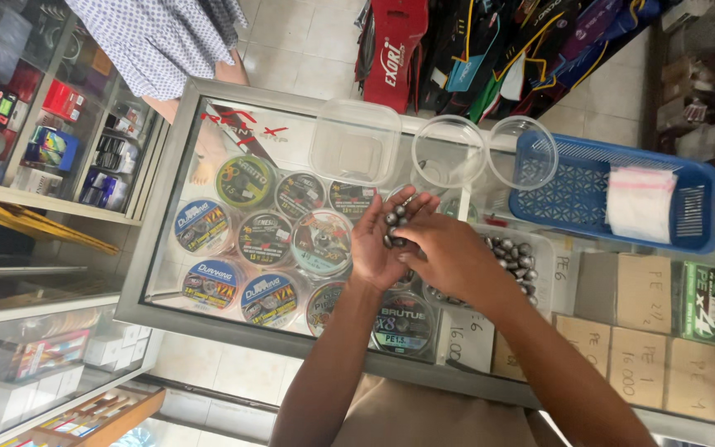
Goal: The person sorts small, silver, bullet-shaped fishing weights from a large plastic container into two smaller clear plastic containers. They scoop the weights into their hand and transfer them one by one into the smaller containers, which are placed on a glass display counter.
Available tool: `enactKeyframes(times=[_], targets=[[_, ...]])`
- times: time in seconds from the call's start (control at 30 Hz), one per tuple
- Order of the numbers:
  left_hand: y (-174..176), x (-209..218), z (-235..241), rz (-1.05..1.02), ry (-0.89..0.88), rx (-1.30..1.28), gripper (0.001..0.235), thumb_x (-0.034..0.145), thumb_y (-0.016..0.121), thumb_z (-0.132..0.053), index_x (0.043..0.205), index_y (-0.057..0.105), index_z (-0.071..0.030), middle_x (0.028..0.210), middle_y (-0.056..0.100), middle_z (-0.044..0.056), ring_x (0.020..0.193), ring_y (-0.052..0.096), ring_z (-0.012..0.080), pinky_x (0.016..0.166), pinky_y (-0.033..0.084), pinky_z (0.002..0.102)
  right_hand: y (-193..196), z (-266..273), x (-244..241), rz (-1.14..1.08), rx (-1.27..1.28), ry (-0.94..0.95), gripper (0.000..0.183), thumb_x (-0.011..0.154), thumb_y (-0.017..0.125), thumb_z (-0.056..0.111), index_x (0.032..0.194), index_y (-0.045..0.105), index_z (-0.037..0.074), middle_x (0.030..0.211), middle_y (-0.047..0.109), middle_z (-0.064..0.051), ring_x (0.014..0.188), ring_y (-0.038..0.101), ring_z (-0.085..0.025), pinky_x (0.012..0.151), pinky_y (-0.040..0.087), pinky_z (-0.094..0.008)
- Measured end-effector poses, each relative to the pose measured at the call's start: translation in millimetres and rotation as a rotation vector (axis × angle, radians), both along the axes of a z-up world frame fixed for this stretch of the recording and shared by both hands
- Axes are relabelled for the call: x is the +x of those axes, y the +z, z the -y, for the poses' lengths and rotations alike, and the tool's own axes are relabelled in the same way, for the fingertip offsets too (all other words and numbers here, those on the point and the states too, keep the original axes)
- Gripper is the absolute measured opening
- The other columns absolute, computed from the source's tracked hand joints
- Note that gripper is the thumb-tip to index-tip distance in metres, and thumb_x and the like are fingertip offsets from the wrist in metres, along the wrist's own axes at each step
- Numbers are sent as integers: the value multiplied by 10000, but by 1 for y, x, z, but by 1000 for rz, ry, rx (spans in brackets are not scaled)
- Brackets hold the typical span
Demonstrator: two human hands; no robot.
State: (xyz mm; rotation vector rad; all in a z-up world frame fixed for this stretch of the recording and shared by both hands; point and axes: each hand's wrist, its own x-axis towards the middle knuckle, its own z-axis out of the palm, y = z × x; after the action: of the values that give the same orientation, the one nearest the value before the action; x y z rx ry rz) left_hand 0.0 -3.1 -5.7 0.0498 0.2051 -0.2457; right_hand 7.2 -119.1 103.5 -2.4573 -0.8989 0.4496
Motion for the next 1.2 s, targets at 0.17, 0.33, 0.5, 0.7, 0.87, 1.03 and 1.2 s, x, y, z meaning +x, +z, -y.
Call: enactKeyframes(times=[0.17,0.33,0.5,0.7,0.87,1.03,1.2], targets=[[2,-1,-1,-4,32,-11,531,965,422,-450,1222,546,-2,1142,630,226,1201,526,380,1020,417,519,-27,-5,-8,98,130,-163,321,777,706,166,1090,673,103,915,695,-120,875,661,-300,759,538,-415],[7,-1,-1,-1,19,-26,534,970,433,-443,1226,542,12,1153,621,239,1213,512,395,1000,437,525,2,7,-11,51,354,-307,347,782,698,112,1128,685,140,899,708,-90,830,684,-265,715,541,-394],[8,-1,-4,-32,-16,-78,489,947,478,-381,1226,562,12,1190,611,242,1194,538,376,1021,442,481,-19,36,-3,-525,962,-452,427,772,685,-40,1188,593,-74,1051,629,-230,952,643,-304,774,569,-457],[24,-2,-3,-29,-46,-67,517,947,468,-385,1268,546,12,1286,545,250,1265,471,376,1061,400,471,7,39,-9,-447,1081,-561,298,732,708,-96,1021,642,-126,894,650,-212,742,679,-217,670,598,-344],[25,-1,-2,-47,-47,-52,518,948,464,-354,1296,518,25,1326,512,243,1275,460,368,1064,394,463,50,45,1,-77,783,-593,246,769,730,-34,1012,698,-3,859,677,-170,668,609,-184,599,494,-283],[15,0,-1,-71,-48,-38,487,952,460,-308,1290,520,37,1325,515,239,1266,472,362,1062,401,457,66,49,43,355,454,-359,211,852,701,29,1002,745,171,766,692,-30,719,526,-196,753,388,-351],[15,1,0,-116,-37,-4,432,929,479,-246,1256,552,27,1296,547,226,1258,487,354,1064,407,458,52,35,85,559,-126,-90,74,770,735,188,805,742,253,744,699,30,893,601,-254,791,416,-431]])
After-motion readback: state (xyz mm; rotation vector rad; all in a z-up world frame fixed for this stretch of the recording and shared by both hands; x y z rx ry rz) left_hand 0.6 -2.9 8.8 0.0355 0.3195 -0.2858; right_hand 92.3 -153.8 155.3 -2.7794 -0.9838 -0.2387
